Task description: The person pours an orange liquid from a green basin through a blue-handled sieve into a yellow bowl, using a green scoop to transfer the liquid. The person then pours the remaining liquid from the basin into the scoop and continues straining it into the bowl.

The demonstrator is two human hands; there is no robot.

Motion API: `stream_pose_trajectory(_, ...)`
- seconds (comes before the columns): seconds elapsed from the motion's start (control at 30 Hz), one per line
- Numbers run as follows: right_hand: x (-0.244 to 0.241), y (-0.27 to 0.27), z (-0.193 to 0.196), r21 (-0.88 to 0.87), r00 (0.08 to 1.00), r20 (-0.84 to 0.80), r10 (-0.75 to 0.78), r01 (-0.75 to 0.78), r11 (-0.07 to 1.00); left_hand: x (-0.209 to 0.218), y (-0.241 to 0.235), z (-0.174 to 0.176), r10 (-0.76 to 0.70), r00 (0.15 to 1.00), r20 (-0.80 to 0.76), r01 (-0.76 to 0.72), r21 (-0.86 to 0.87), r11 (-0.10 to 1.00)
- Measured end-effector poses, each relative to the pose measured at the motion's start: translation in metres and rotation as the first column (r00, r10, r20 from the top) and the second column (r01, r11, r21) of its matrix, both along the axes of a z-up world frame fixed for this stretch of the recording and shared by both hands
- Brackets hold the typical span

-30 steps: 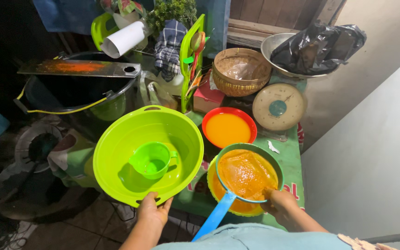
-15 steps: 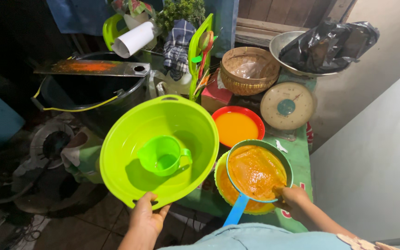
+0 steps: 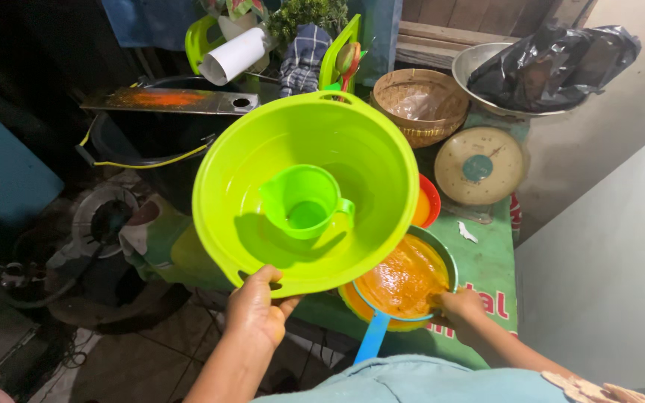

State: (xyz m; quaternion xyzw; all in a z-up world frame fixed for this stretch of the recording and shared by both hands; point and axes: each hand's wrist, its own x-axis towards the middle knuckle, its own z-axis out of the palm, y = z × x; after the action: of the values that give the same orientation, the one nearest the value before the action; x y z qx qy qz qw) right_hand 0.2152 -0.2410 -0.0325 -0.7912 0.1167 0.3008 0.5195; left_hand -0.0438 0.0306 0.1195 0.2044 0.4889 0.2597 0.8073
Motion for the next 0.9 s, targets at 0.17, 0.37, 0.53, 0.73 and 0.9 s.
stream_pose_trajectory(0.17, -0.028, 0.037, 0.016, 0.055, 0.998, -0.023, 0.059, -0.057, 0.997, 0.010, -0.019, 0.026, -0.111, 0.994, -0.011, 0.112, 0.042, 0.993)
stream_pose_trajectory(0.37, -0.058, 0.079, 0.034, 0.169, 0.998, -0.043, 0.044, -0.036, 0.985, 0.036, -0.048, 0.048, -0.288, 0.958, 0.005, 0.286, 0.091, 0.954)
stream_pose_trajectory(0.53, -0.074, 0.096, 0.036, 0.219, 0.998, -0.065, 0.010, 0.004, 0.976, 0.074, -0.074, 0.046, -0.482, 0.876, -0.018, 0.479, 0.144, 0.866)
stream_pose_trajectory(0.73, -0.083, 0.112, 0.036, 0.252, 0.997, -0.083, -0.004, 0.025, 0.967, 0.118, -0.106, 0.030, -0.619, 0.780, -0.092, 0.625, 0.149, 0.766)
stream_pose_trajectory(0.9, -0.090, 0.119, 0.034, 0.263, 0.995, -0.099, -0.020, 0.045, 0.964, 0.140, -0.120, 0.004, -0.674, 0.734, -0.081, 0.678, 0.032, 0.735)
